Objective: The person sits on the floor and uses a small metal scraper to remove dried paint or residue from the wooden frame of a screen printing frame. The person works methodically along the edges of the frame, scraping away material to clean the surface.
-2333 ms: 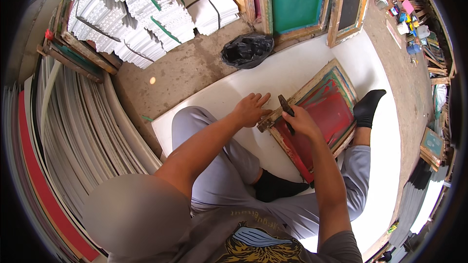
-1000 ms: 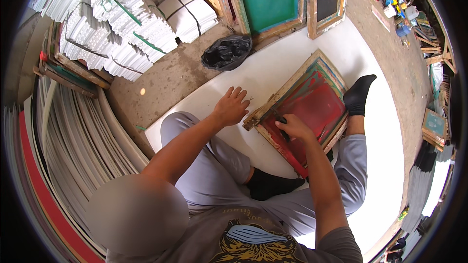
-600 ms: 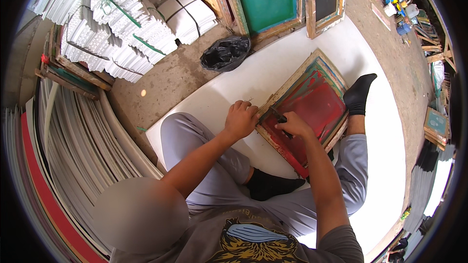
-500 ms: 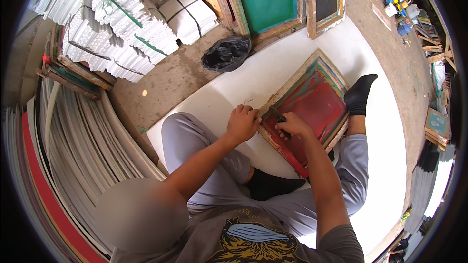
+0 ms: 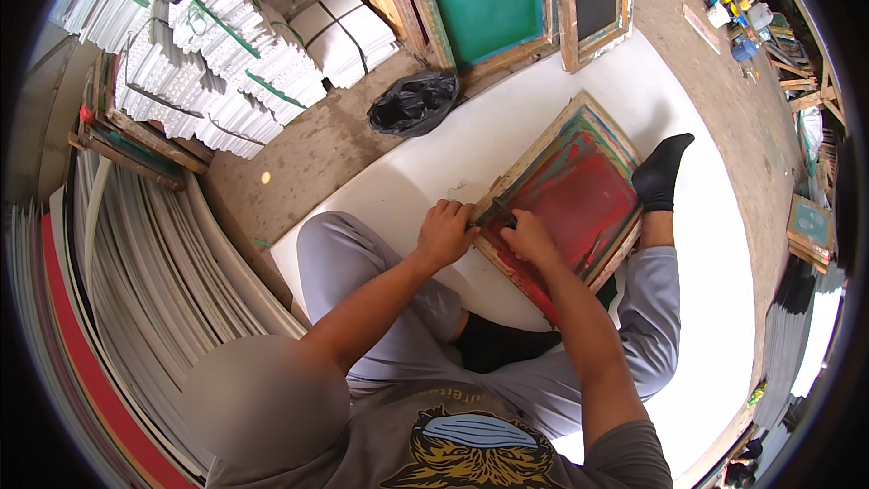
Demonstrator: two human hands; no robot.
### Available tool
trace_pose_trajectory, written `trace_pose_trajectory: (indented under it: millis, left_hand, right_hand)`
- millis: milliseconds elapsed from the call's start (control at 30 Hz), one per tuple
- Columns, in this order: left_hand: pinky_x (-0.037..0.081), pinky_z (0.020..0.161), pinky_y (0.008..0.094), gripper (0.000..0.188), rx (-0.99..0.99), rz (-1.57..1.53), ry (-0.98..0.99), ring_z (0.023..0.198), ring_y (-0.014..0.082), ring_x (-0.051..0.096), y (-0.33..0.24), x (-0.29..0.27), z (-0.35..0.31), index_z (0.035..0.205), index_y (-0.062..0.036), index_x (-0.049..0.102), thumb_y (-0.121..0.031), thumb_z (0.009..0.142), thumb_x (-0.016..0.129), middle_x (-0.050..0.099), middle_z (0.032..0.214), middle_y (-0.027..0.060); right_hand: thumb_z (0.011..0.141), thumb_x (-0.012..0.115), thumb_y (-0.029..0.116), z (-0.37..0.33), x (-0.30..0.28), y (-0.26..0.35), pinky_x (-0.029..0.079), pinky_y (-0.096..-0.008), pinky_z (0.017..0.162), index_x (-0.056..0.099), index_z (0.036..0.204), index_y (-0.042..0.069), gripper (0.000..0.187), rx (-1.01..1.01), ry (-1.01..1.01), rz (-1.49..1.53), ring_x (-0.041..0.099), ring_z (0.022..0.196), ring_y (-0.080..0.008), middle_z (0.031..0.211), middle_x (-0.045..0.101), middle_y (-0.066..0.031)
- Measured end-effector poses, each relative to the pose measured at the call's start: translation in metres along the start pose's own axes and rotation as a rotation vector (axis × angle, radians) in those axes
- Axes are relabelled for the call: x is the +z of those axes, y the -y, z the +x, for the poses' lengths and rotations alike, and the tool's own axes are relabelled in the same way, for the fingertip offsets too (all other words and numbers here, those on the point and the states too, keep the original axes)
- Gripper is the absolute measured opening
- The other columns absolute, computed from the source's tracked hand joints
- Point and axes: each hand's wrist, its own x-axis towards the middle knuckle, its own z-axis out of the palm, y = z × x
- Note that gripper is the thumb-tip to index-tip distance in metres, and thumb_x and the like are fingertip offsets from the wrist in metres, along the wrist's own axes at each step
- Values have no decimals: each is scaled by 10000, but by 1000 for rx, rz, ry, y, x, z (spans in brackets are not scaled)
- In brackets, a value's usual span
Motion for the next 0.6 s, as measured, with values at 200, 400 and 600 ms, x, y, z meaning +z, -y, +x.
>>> trace_pose_trajectory:
  millis: [200,400,600]
  left_hand:
    - [489,971,461,435,-17,-8,9,1143,336,588,0,-3,0,1262,-74,669,-313,907,744,670,1147,128]
    - [522,831,421,305,-213,-347,-72,924,332,644,10,1,14,1102,-54,757,-323,1000,655,717,969,144]
    - [472,648,308,306,-628,-1110,155,693,135,580,34,-6,24,1012,-39,782,-325,1003,673,713,832,34]
  right_hand:
    - [895,667,190,-10,-2,22,568,-577,811,620,1135,44,285,63,-26,-357,726,902,-454,906,737,-252]
    - [940,641,223,-22,-2,49,564,-564,779,599,1088,73,216,-61,-26,-527,728,867,-431,904,743,-199]
    - [962,681,377,-21,-9,82,550,-553,785,612,1113,78,342,-113,68,-478,727,877,-417,972,741,-197]
